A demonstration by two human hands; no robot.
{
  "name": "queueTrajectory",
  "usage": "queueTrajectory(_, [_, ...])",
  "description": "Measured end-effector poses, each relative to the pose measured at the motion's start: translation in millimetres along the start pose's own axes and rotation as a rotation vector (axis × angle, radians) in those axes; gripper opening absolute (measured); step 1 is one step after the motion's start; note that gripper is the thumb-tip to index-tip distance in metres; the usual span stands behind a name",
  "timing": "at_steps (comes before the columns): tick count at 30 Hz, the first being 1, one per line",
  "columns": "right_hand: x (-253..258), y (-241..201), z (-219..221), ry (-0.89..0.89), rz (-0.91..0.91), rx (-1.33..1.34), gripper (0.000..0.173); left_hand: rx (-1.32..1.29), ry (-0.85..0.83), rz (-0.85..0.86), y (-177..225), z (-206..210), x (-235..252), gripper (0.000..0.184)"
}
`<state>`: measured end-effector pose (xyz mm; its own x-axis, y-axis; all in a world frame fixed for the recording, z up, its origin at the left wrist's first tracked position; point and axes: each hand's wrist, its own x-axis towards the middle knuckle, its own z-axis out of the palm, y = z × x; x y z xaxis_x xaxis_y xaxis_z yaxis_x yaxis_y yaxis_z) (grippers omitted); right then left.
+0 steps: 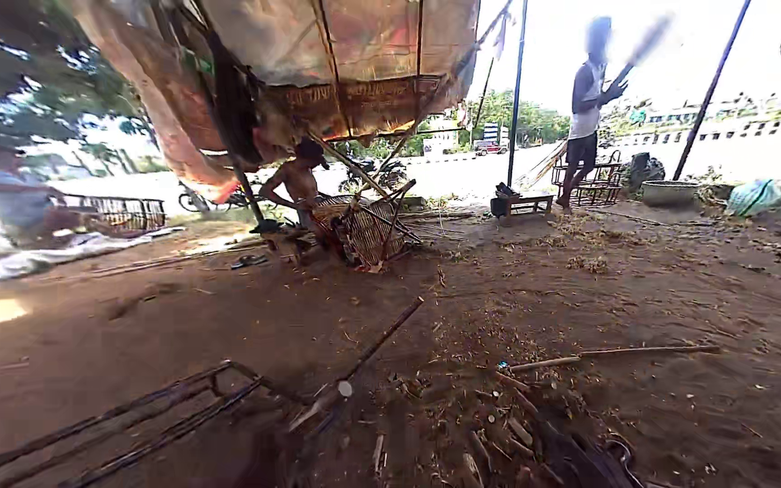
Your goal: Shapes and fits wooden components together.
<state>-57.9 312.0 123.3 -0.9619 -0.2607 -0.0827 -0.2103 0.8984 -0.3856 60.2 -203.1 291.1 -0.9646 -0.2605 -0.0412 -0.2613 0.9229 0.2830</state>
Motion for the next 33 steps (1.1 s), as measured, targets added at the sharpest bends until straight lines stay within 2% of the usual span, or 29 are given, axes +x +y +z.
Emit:
queueTrajectory(1, [11,-15,-10,0.086,-0.043,0.041,0.053,0.041,0.048,0.019,-9,-30,-4,0.055])
queueTrajectory(3, [29,-38,-25,0.102,-0.065,0.158,0.058,0.155,0.198,0.116,-17,-74,-16,0.043])
queueTrajectory(6, [43,-53,-5,-0.045,-0.072,0.216,0.064,0.274,0.233,0.235,41,-106,-54,0.025])
queueTrajectory(9, [35,-48,49,-0.214,-0.074,0.229,0.05,0.327,0.321,0.485,52,-77,-55,0.018])
queueTrajectory(12, [12,-28,64,-0.247,0.025,0.256,0.037,0.401,0.296,0.401,68,-46,-42,0.021])
queueTrajectory(14, [-3,3,59,-0.219,0.174,0.206,0.037,0.399,0.373,0.355,64,-34,-33,0.022])
queueTrajectory(15, [-9,23,57,-0.201,0.269,0.155,0.038,0.374,0.464,0.393,57,-28,-31,0.029])
queueTrajectory(17, [-22,66,60,-0.222,0.436,0.014,0.042,0.268,0.644,0.485,66,-9,-48,0.067])
queueTrajectory(18, [-29,87,65,-0.264,0.491,-0.048,0.045,0.145,0.775,0.531,79,10,-61,0.062])
queueTrajectory(19, [-38,105,71,-0.318,0.519,-0.086,0.048,-0.029,0.912,0.5,103,34,-78,0.044])
queueTrajectory(20, [-46,118,78,-0.379,0.519,-0.112,0.05,-0.265,0.991,0.395,135,58,-93,0.029])
queueTrajectory(22, [-62,136,93,-0.472,0.453,-0.158,0.052,-0.131,0.84,0.878,99,100,-74,0.025])
queueTrajectory(23, [-68,142,102,-0.493,0.416,-0.181,0.053,-0.055,0.734,0.942,91,123,-55,0.031])
queueTrajectory(25, [-75,146,121,-0.485,0.333,-0.233,0.05,0.021,0.398,0.841,86,178,-23,0.053])
queueTrajectory(27, [-71,148,132,-0.435,0.261,-0.236,0.048,0.082,-0.054,0.621,81,243,12,0.074])
queueTrajectory(28, [-69,149,133,-0.423,0.235,-0.197,0.049,0.126,-0.225,0.53,78,276,30,0.079])
queueTrajectory(30, [-61,142,126,-0.417,0.249,-0.029,0.048,0.17,-0.45,0.39,78,322,53,0.071])
queueTrajectory(33, [-45,111,85,-0.298,0.341,0.135,0.053,0.206,-0.588,0.234,96,332,72,0.039])
